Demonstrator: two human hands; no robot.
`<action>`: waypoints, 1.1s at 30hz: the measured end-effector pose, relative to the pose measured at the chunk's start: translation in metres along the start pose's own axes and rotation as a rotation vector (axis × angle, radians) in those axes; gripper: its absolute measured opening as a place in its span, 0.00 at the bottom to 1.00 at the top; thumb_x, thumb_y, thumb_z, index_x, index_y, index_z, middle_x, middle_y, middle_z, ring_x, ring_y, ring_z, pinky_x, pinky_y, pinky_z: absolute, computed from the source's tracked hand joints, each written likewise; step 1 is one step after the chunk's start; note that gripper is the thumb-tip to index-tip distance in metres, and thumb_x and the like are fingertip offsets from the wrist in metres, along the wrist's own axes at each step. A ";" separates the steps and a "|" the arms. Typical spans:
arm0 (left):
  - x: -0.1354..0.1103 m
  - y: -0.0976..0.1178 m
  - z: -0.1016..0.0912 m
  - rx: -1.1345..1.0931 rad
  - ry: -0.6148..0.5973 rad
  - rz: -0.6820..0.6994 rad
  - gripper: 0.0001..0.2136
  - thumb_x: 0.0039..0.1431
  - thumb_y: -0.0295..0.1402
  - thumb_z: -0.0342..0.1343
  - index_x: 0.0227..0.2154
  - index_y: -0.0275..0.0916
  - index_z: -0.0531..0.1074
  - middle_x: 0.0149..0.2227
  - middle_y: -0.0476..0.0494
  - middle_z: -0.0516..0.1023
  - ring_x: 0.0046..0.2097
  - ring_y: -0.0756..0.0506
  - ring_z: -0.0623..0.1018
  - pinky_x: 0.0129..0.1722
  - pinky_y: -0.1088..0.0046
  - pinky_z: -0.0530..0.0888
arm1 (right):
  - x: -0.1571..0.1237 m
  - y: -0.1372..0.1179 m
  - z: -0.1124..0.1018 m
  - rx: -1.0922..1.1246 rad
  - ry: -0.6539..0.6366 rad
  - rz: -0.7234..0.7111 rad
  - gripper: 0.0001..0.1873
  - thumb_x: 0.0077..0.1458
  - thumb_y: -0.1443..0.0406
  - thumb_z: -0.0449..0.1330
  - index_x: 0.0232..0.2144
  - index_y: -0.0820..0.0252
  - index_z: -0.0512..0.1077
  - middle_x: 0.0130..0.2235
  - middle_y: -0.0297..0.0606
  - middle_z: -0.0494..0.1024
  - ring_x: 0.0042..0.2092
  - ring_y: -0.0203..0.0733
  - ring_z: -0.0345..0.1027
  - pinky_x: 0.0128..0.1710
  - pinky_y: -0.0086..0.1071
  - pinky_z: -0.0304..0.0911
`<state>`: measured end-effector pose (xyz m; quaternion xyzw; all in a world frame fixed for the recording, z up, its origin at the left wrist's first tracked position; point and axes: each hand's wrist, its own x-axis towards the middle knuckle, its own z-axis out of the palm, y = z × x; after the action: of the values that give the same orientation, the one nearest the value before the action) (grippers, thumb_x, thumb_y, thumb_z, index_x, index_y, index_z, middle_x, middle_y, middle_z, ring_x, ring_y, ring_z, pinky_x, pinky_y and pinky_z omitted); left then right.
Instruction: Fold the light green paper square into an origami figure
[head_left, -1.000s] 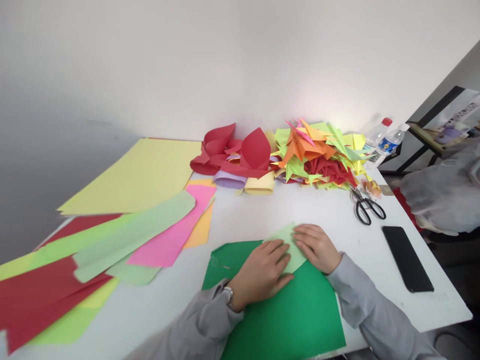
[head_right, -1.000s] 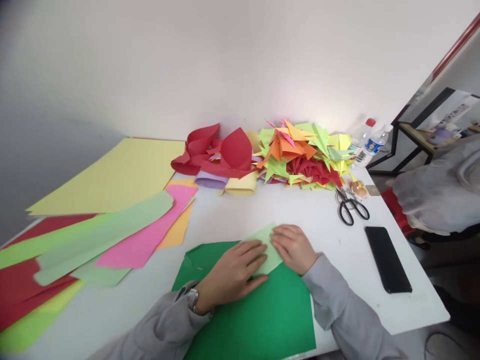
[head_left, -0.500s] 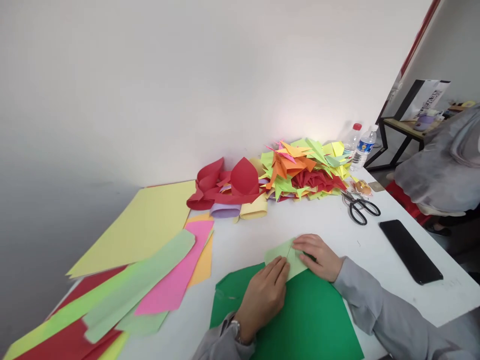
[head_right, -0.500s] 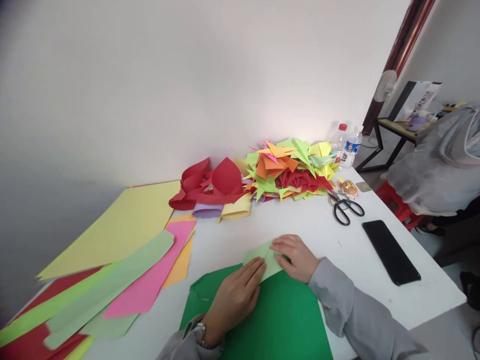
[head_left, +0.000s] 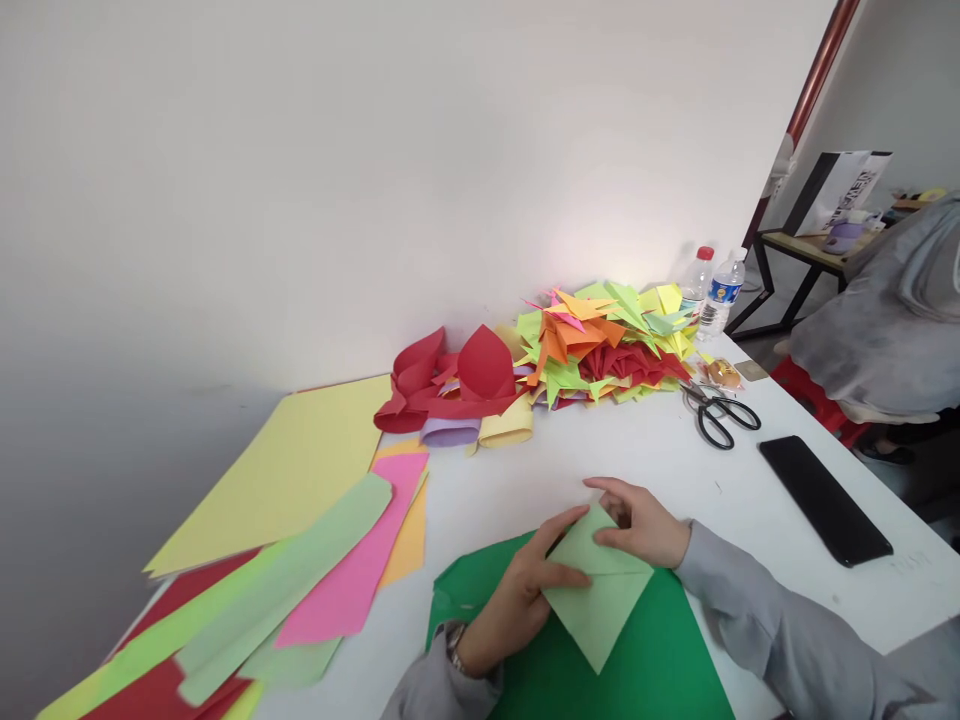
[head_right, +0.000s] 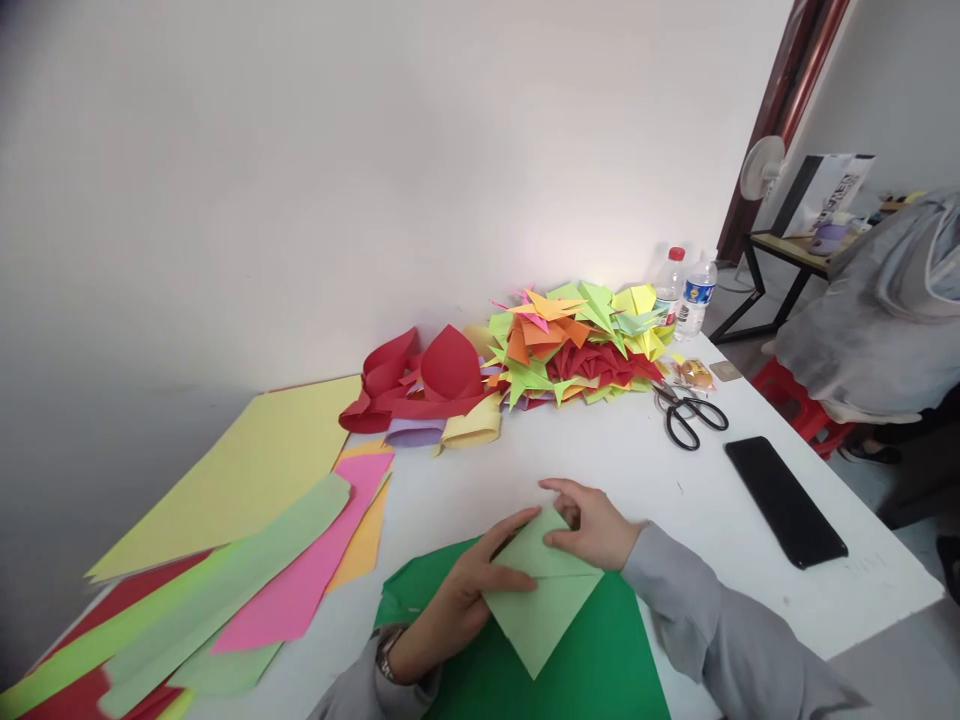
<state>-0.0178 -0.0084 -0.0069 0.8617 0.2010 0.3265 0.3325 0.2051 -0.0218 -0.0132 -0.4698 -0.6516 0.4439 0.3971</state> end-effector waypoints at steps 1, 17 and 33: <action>-0.001 -0.002 0.000 -0.096 0.036 -0.078 0.13 0.64 0.27 0.48 0.43 0.46 0.76 0.62 0.39 0.62 0.57 0.40 0.71 0.51 0.59 0.74 | 0.001 0.001 0.001 0.102 0.032 0.036 0.31 0.48 0.63 0.65 0.55 0.57 0.62 0.28 0.27 0.66 0.25 0.30 0.59 0.25 0.25 0.62; 0.009 -0.001 -0.001 -0.525 0.140 -0.598 0.21 0.54 0.46 0.60 0.46 0.38 0.74 0.42 0.39 0.80 0.42 0.40 0.79 0.41 0.63 0.77 | -0.001 -0.004 0.007 0.227 0.043 0.112 0.19 0.49 0.53 0.65 0.38 0.59 0.71 0.28 0.32 0.73 0.31 0.37 0.68 0.34 0.33 0.66; 0.010 -0.005 0.000 -0.519 0.188 -0.672 0.15 0.52 0.45 0.61 0.28 0.36 0.76 0.27 0.46 0.77 0.29 0.48 0.73 0.28 0.75 0.69 | -0.001 0.000 0.007 0.156 0.018 0.204 0.23 0.45 0.49 0.66 0.19 0.60 0.65 0.19 0.26 0.59 0.23 0.31 0.50 0.22 0.27 0.48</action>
<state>-0.0116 0.0010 -0.0058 0.6026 0.4112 0.3169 0.6061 0.1994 -0.0243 -0.0154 -0.5054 -0.5601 0.5270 0.3912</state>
